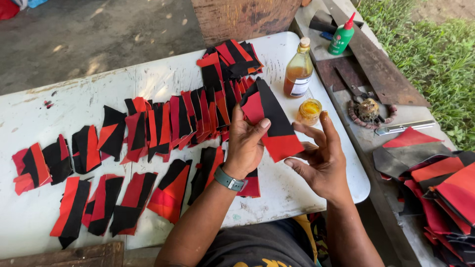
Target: The person picks up red and black foam pieces from a white table one at a time, folds each piece in half, and stacks the folded pieces into a growing pile on the table. The person continues folding and stacking pieces throughout the episode.
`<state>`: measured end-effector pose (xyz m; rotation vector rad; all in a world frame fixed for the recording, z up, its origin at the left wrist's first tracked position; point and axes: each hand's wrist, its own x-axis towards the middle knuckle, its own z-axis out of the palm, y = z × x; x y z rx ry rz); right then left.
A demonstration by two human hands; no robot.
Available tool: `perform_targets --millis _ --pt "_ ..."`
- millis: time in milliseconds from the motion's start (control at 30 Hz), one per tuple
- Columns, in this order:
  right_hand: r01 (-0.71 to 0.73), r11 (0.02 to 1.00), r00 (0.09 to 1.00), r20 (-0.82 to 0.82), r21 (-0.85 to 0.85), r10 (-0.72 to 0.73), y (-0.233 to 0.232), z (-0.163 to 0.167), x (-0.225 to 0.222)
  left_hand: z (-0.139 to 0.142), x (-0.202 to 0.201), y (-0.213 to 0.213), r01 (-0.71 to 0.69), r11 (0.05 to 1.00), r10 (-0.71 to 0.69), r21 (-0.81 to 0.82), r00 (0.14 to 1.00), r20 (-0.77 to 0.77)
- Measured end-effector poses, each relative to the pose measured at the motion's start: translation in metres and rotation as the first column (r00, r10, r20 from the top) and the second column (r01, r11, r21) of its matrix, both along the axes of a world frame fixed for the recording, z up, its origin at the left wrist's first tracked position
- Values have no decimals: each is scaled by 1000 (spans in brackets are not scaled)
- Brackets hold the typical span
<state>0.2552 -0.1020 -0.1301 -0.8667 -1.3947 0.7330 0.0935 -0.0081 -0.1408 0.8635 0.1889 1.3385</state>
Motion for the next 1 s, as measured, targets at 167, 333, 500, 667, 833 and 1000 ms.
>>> perform_targets --millis 167,333,500,667,833,1000 --pt "15 999 998 -62 -44 -18 2 -16 3 5 0 -8 -30 997 35 72 997 -70" --pt "84 996 991 -97 -32 -86 11 -31 -2 9 5 -10 -14 997 18 71 998 -60" --pt "19 999 991 -128 -28 -22 13 -27 7 16 2 -6 -53 992 63 113 994 -87" --pt "399 904 882 205 153 -424 20 15 74 17 -1 -9 193 749 471 633 517 -715" --pt "408 880 348 849 244 -397 58 30 88 -22 48 -43 652 427 660 627 249 -709" --pt "444 889 206 952 114 -225 95 14 83 -50 47 -47 658 452 657 602 210 -724"
